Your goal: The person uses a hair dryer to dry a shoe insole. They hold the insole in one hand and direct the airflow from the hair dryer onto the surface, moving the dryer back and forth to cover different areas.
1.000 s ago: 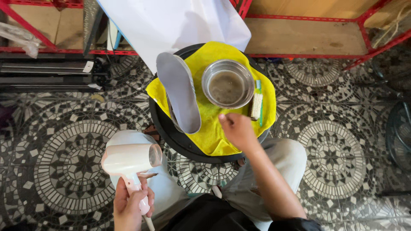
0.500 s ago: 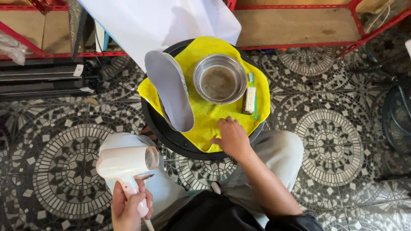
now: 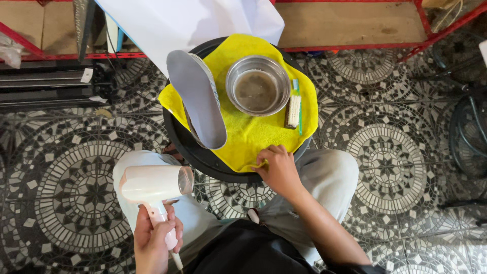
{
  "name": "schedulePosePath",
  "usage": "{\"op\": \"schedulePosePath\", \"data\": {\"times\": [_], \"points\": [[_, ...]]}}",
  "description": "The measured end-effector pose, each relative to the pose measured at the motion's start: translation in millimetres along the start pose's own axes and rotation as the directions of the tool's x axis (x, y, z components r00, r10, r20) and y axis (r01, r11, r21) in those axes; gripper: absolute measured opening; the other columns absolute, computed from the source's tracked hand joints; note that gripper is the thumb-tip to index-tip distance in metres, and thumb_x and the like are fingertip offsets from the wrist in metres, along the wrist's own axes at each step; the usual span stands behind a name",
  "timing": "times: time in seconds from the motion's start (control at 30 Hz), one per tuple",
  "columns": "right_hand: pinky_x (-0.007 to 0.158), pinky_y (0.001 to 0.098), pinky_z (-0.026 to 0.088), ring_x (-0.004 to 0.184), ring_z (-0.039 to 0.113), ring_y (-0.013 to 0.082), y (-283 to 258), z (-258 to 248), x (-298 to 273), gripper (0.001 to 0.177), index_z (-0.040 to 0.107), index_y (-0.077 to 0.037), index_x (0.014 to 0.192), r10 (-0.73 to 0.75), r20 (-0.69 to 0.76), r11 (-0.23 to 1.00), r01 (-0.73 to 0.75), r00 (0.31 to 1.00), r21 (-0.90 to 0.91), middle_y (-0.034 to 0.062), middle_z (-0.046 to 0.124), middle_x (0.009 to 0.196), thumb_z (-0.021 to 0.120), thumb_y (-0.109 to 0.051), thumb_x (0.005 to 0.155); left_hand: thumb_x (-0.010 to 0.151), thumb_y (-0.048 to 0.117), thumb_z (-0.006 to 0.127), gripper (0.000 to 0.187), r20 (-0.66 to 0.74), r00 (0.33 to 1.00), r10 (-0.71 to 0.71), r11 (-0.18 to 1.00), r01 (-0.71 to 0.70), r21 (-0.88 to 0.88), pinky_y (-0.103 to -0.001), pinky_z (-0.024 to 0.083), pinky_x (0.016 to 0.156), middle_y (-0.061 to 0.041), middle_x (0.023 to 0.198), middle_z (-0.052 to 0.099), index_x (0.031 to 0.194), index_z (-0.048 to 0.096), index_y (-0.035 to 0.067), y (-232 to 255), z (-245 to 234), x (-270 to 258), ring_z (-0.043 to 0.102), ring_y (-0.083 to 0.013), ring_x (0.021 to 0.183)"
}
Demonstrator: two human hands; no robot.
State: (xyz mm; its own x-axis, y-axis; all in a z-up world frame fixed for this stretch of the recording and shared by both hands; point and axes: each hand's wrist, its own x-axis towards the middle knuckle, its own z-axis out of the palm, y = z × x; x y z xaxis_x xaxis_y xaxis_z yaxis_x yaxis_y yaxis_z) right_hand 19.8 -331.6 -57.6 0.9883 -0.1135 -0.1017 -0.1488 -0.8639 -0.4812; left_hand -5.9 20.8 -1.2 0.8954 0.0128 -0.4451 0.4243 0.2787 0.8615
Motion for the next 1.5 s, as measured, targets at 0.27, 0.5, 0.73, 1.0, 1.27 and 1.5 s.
{"op": "schedulePosePath", "data": {"times": [0.27,0.5,0.73,1.0,1.27,1.5], "points": [[0.081,0.0490,0.043,0.093,0.070,0.0221,3,5,-43,0.032,0.091,-0.022,0.108,-0.314,-0.134,0.941,0.290,0.940,-0.174,-0.0051,0.083,0.100,0.070,-0.008,0.088,0.088,-0.007,0.055,0.025,-0.004,0.998,0.066,0.994,-0.066,0.083,-0.034,0.035,0.034,-0.009,0.100,0.060,0.111,0.050,0.003,3,9,-6,0.051,-0.0227,0.053],[0.087,0.0550,0.044,0.109,0.063,0.0279,-20,-13,-54,0.046,0.082,-0.018,0.128,-0.325,0.106,0.869,0.341,0.940,-0.358,-0.0021,0.072,0.124,0.069,-0.017,0.084,0.091,-0.006,0.053,0.023,-0.091,0.989,0.116,0.974,-0.095,0.207,-0.038,0.042,0.042,-0.009,0.103,0.060,0.107,0.041,0.003,23,30,-20,0.051,-0.0223,0.056],[0.062,0.0548,0.051,0.063,0.070,0.0407,-3,-13,-22,0.026,0.088,-0.010,0.118,-0.233,-0.086,0.972,0.228,0.969,-0.062,0.0099,0.076,0.077,0.070,-0.019,0.102,0.097,-0.007,0.060,0.027,0.025,0.948,0.317,0.934,-0.316,0.167,-0.031,0.037,0.038,-0.011,0.096,0.060,0.113,0.041,0.005,21,30,-9,0.049,-0.0159,0.048],[0.090,0.0528,0.050,0.112,0.066,0.0266,10,12,-15,0.043,0.088,-0.035,0.117,-0.155,0.169,0.917,0.205,0.973,-0.342,-0.0079,0.073,0.117,0.093,-0.057,0.079,0.093,0.007,0.066,0.018,0.082,0.924,0.374,0.789,-0.364,0.496,-0.032,0.050,0.060,-0.005,0.088,0.071,0.109,0.059,0.008,27,45,7,0.059,-0.0132,0.069],[0.079,0.0452,0.046,0.086,0.067,0.0230,13,21,-33,0.011,0.088,-0.029,0.084,-0.336,-0.046,0.931,0.324,0.941,-0.167,-0.0087,0.073,0.084,0.084,-0.035,0.093,0.093,0.004,0.065,0.017,0.076,0.941,0.331,0.826,-0.328,0.458,-0.032,0.046,0.056,-0.005,0.088,0.069,0.108,0.056,0.006,27,50,10,0.056,-0.0126,0.067],[0.079,0.0482,0.060,0.086,0.079,0.0294,-23,-40,-24,0.045,0.084,-0.016,0.125,-0.249,0.141,0.967,0.239,0.958,0.084,0.0033,0.082,0.098,0.088,-0.046,0.092,0.093,-0.002,0.061,0.017,0.090,0.952,0.292,0.899,-0.305,0.315,-0.031,0.042,0.049,-0.007,0.083,0.063,0.106,0.054,0.006,29,52,11,0.053,-0.0144,0.062]]}}
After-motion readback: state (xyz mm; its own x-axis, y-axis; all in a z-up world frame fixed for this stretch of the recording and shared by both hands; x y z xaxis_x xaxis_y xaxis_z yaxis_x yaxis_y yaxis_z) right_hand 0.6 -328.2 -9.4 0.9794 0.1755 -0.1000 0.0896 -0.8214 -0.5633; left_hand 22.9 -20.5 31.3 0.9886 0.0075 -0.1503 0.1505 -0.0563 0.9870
